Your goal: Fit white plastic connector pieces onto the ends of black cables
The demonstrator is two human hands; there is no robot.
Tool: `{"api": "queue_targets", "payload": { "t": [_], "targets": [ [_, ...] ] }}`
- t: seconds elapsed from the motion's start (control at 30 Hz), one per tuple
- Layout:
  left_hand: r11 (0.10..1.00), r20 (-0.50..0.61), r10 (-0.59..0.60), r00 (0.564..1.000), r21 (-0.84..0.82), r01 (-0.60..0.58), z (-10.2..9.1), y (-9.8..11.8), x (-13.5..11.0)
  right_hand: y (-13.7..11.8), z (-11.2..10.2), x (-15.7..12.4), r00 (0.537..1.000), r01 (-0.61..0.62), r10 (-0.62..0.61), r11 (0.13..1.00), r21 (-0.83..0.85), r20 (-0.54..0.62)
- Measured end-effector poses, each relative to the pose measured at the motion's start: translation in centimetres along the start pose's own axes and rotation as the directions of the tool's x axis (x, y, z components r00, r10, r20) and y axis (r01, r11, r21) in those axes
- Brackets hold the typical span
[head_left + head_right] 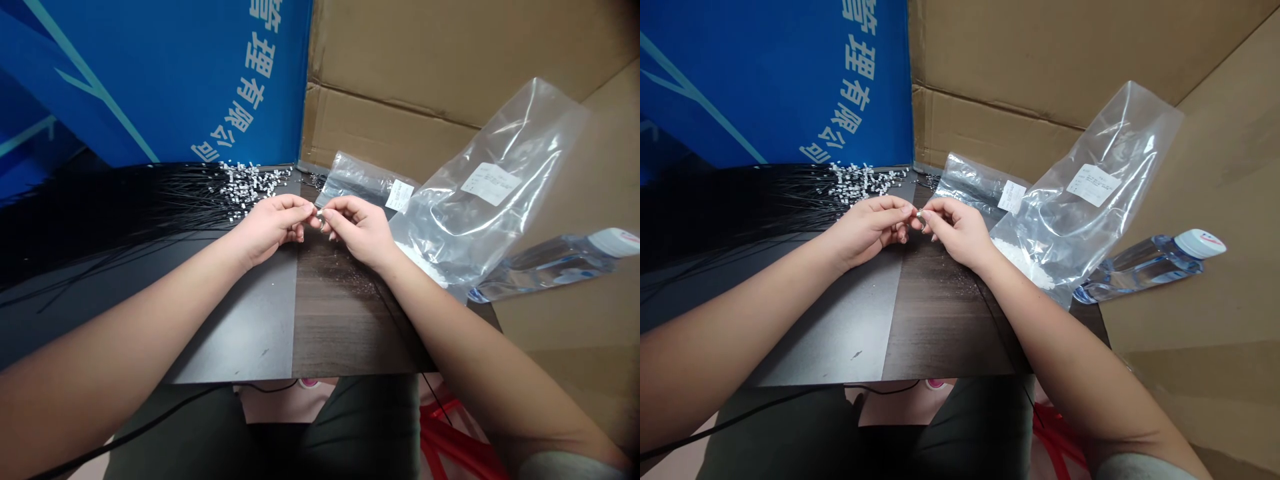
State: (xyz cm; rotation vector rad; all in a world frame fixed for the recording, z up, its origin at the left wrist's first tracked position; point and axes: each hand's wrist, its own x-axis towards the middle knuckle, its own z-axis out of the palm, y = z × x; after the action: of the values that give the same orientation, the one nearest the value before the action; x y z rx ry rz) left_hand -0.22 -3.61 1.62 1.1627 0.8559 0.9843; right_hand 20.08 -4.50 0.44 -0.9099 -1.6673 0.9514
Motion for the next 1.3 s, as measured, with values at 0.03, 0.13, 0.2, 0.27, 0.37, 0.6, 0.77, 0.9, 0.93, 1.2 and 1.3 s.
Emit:
{"api": "queue_targets", "payload": {
  "t": [0.03,0.13,0.2,0.27,0.37,0.6,0.77,0.9,0.93,1.2,1.3],
  "targets": [
    [1.000,0.006,-0.011,1.000,0.003,0.011,0.0,0.0,0.0,0.0,0.0,0.0,1.000,0.005,-0.005,1.000,-0.002,-0.008],
    [0.999,0.037,-0.023,0.999,0.023,0.022,0.1,0.1,-0.1,0.0,0.0,0.0,1.000,0.028,-0.028,1.000,0.002,-0.012],
    [0.999,0.054,-0.021,0.998,0.027,0.019,0.1,0.1,-0.2,0.0,0.0,0.0,0.999,0.047,-0.047,0.999,0.014,0.003],
    [0.999,0.059,-0.019,0.998,0.029,0.017,0.0,0.1,-0.2,-0.1,0.0,-0.1,0.998,0.064,-0.065,0.998,0.024,0.018],
    [0.999,0.055,-0.019,0.998,0.045,0.016,0.0,0.0,-0.2,-0.2,0.0,-0.1,0.998,0.064,-0.064,0.998,0.013,0.024],
    [0.999,0.007,-0.008,1.000,0.041,0.007,0.0,0.0,-0.1,-0.5,0.3,-0.1,0.997,-0.063,0.065,0.997,0.037,-0.052],
    [0.994,-0.055,-0.063,0.997,-0.091,0.058,0.4,0.2,-0.1,-0.9,1.0,0.0,0.968,-0.221,0.232,0.969,0.113,-0.096],
    [0.984,-0.017,-0.103,0.995,-0.145,0.099,0.7,0.2,-0.2,-0.8,1.4,-0.2,0.977,-0.180,0.188,0.980,0.084,-0.100],
    [0.984,-0.010,-0.105,0.994,-0.146,0.103,0.8,0.2,-0.3,-0.7,1.4,-0.2,0.982,-0.156,0.163,0.985,0.077,-0.097],
    [0.988,0.029,-0.111,0.993,-0.100,0.114,0.7,0.3,-0.2,-0.7,1.2,-0.2,0.993,-0.091,0.095,0.994,0.055,-0.072],
    [0.991,0.041,-0.106,0.994,-0.081,0.109,0.6,0.3,-0.2,-0.6,1.1,-0.1,0.987,-0.141,0.146,0.987,0.079,-0.067]
  ]
}}
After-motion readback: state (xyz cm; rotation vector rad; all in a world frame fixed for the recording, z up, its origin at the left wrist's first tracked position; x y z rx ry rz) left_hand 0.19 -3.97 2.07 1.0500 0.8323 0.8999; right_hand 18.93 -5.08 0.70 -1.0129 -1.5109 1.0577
